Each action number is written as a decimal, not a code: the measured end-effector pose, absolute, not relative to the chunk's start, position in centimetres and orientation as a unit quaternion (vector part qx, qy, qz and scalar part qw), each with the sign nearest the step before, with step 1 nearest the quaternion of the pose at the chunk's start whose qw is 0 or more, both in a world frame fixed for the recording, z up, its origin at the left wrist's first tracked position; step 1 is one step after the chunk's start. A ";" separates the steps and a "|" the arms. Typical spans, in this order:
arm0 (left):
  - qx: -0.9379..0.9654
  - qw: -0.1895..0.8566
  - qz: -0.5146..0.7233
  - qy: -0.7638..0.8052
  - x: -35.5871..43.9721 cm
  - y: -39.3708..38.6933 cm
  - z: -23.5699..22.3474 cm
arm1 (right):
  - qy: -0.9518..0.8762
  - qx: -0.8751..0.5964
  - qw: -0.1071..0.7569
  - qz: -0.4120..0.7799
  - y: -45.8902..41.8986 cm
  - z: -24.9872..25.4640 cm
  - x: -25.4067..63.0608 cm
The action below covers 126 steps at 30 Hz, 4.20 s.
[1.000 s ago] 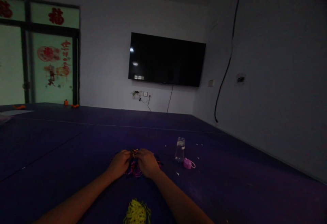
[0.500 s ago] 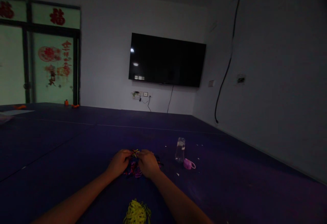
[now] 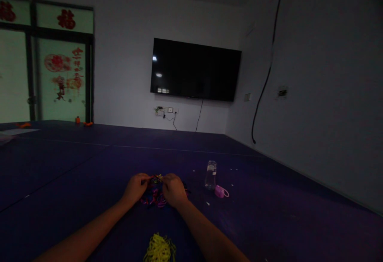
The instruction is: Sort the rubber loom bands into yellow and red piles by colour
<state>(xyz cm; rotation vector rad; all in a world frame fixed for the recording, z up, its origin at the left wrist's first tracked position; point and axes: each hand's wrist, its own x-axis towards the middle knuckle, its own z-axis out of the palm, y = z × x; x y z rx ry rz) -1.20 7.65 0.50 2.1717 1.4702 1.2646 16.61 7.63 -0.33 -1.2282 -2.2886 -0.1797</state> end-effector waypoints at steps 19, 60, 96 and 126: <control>0.701 0.146 0.461 0.525 -0.9 7.4 0.6 | -0.882 -0.390 0.250 -0.087 6.7 0.3 16.4; 0.794 0.046 0.354 0.492 -0.4 6.9 0.7 | -0.898 -0.349 0.249 -0.102 6.5 0.4 16.2; 0.784 0.102 0.379 0.481 -0.8 7.9 -0.2 | -0.907 -0.357 0.214 -0.066 7.6 -0.6 16.5; 0.804 0.056 0.389 0.446 -0.8 7.5 0.2 | -0.771 -0.378 0.477 0.189 9.8 -1.6 17.1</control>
